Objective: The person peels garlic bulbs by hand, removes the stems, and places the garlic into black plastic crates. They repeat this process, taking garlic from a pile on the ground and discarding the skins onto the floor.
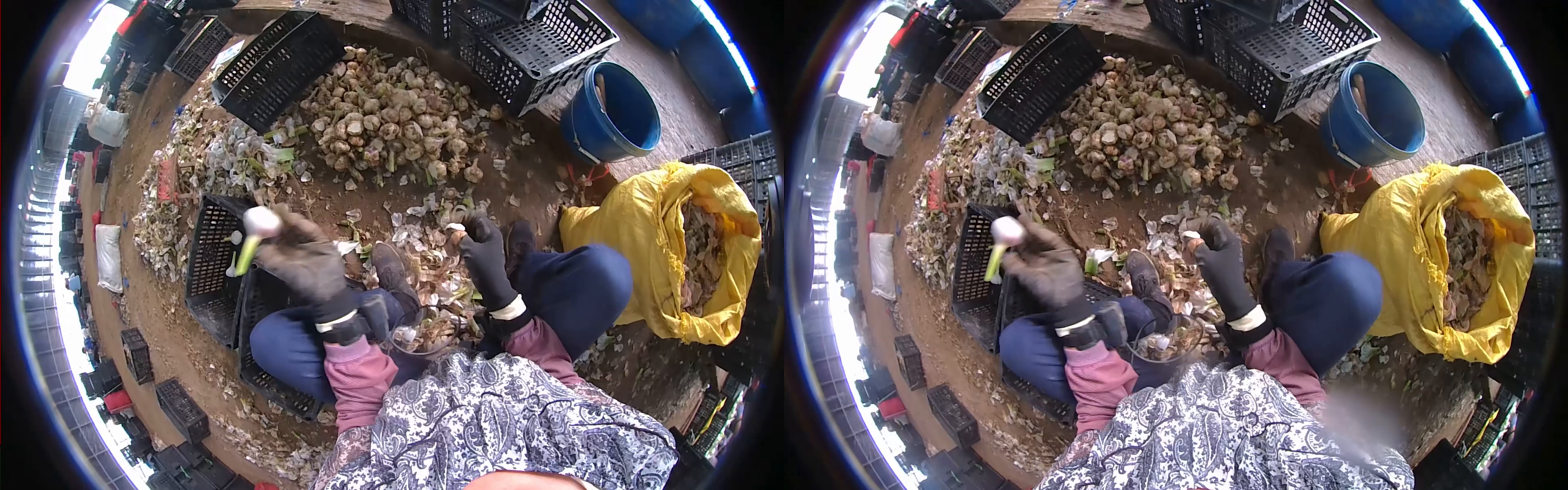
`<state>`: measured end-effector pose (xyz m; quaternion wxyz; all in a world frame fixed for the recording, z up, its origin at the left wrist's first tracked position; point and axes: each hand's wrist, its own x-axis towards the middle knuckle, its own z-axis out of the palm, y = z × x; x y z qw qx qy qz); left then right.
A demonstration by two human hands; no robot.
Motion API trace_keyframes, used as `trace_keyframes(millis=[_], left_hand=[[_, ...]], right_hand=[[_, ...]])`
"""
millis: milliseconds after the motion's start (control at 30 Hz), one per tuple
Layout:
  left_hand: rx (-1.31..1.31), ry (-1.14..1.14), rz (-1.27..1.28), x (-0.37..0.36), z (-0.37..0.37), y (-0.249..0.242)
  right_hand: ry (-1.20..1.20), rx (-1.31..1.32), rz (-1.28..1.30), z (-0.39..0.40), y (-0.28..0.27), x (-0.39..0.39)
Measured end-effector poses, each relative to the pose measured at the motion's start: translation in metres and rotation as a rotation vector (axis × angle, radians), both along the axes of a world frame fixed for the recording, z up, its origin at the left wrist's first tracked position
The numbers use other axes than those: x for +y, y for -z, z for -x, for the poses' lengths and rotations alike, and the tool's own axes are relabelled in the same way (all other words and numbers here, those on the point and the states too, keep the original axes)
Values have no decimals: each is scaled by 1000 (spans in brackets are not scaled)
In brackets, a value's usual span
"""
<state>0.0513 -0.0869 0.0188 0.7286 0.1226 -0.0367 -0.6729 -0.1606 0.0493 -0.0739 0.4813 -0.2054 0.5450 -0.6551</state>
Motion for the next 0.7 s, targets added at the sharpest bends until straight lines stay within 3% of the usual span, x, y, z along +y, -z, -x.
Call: trace_keyframes(millis=[67,167,267,367,500,600,667,700], left_hand=[[-112,-203,-121,-1,14,-16],[-628,147,-83,-18,29,42],[-933,138,-230,-34,76,91],[-962,137,-309,-91,88,199],[-1163,273,-528,-165,96,285],[-791,516,-483,-238,58,422],[-1311,272,-473,-217,86,373],[-1435,329,-547,-208,92,338]], right_hand=[[-55,14,11,-3,4,-1],[-34,36,39,-5,0,-10],[-34,-2,-7,-6,-6,-4],[-14,20,-63,1,-6,-4],[35,0,-125,13,-9,-4],[51,7,-161,18,-12,-7],[57,6,-192,20,-8,-7],[57,-25,-204,21,-10,-8]])
